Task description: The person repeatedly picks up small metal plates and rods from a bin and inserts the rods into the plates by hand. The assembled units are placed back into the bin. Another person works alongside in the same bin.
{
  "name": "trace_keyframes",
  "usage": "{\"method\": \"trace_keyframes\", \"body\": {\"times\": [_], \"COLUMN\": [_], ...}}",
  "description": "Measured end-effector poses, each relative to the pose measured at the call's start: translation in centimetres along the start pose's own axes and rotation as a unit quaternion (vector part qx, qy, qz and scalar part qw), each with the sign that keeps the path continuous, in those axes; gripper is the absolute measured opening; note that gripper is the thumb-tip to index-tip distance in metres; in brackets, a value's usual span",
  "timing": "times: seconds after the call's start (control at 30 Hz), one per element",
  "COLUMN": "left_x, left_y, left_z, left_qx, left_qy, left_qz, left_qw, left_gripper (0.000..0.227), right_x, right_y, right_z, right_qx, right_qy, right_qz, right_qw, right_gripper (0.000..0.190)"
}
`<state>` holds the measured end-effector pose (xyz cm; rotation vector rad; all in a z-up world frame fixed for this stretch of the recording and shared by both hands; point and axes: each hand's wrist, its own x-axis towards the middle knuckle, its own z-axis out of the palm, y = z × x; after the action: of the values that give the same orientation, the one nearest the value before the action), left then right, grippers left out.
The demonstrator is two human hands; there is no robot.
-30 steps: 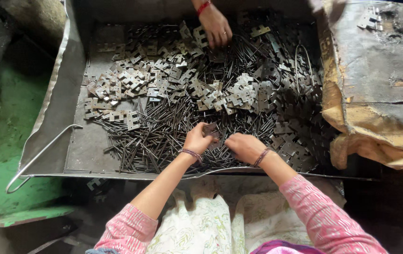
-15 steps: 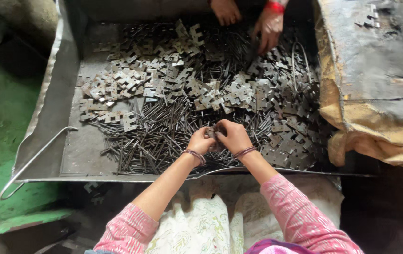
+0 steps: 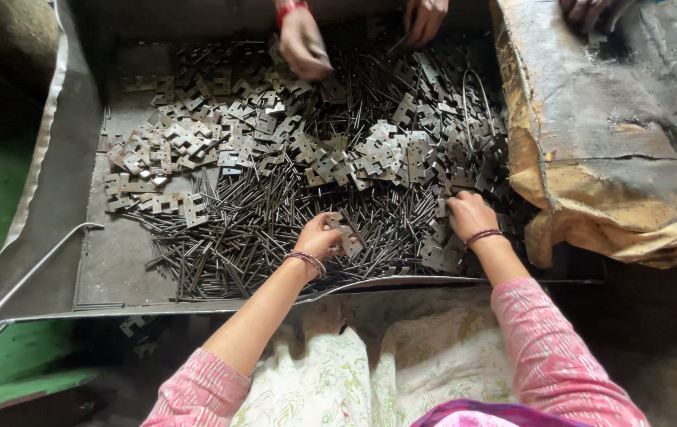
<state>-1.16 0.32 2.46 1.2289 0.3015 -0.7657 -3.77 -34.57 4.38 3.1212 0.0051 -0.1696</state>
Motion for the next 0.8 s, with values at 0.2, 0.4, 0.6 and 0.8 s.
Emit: {"method": "trace_keyframes", "body": {"times": [0.2,0.4,0.6,0.8], "left_x": [0.2,0.7,1.5,1.9], "left_y": [-0.2,-0.6,-1.3,-1.7], "left_z": [0.0,-0.1,-0.6,-0.9], "left_qx": [-0.008,-0.017,-0.044,-0.052], "left_qy": [-0.001,0.006,-0.013,-0.025], "left_qz": [-0.005,-0.007,-0.009,-0.006], "left_qw": [1.000,1.000,0.999,0.998], "left_gripper": [0.039,0.037,0.041,0.036], "right_x": [0.9,1.2,0.3,-0.6], "right_y": [1.9,-0.9,-8.4,-18.2], "right_z": [2.8,0.5,-4.3,-5.6], "right_qx": [0.021,-0.028,0.227,0.220], "right_qy": [0.014,0.037,0.061,0.064], "right_qz": [-0.046,-0.084,-0.028,-0.081], "right_qw": [0.999,0.995,0.972,0.970], "right_gripper": [0.025,0.030,0.031,0.032]}}
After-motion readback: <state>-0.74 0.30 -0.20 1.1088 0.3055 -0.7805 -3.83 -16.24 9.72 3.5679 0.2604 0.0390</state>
